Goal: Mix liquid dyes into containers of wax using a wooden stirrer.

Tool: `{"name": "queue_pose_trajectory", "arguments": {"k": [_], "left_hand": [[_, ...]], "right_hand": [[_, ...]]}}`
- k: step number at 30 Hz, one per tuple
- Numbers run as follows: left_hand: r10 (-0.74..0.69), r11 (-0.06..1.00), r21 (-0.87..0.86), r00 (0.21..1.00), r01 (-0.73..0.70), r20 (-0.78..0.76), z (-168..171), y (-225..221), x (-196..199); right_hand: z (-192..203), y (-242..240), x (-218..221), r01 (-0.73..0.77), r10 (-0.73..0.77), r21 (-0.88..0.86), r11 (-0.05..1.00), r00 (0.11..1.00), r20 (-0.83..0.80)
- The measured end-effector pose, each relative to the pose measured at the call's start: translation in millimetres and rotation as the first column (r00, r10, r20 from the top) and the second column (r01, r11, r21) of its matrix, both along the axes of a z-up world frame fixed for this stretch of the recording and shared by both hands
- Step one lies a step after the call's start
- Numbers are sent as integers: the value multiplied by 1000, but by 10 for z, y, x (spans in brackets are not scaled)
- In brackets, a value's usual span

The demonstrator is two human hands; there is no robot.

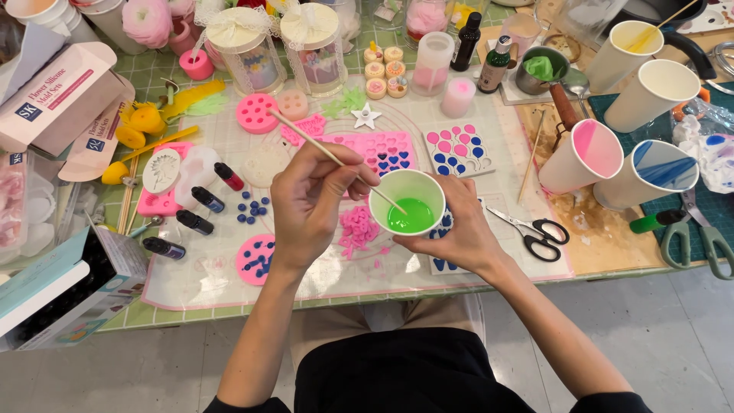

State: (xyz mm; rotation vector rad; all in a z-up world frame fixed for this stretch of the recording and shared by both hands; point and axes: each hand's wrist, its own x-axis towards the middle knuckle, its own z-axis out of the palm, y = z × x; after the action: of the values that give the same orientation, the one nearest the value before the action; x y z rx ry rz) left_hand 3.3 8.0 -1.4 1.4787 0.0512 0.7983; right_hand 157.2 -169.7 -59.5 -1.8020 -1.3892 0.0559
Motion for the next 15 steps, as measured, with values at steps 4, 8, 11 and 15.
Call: {"name": "queue_pose_trajectory", "arguments": {"k": [4, 8, 11, 15], "left_hand": [[51, 993, 107, 996, -43, -74, -94, -43, 42], [58, 960, 279, 996, -36, -71, -114, -133, 74], [93, 935, 352, 989, -48, -111, -106, -136, 90], [14, 964, 267, 996, 11, -91, -110, -65, 76]], "right_hand": [[32, 24, -31, -12, 11, 35, 999, 999, 31], [34, 40, -51, -1, 0, 28, 1000, 1000, 28], [55, 64, -60, 0, -1, 13, 1000, 1000, 23], [22, 101, -21, 7, -7, 14, 1000, 1000, -12]]}}
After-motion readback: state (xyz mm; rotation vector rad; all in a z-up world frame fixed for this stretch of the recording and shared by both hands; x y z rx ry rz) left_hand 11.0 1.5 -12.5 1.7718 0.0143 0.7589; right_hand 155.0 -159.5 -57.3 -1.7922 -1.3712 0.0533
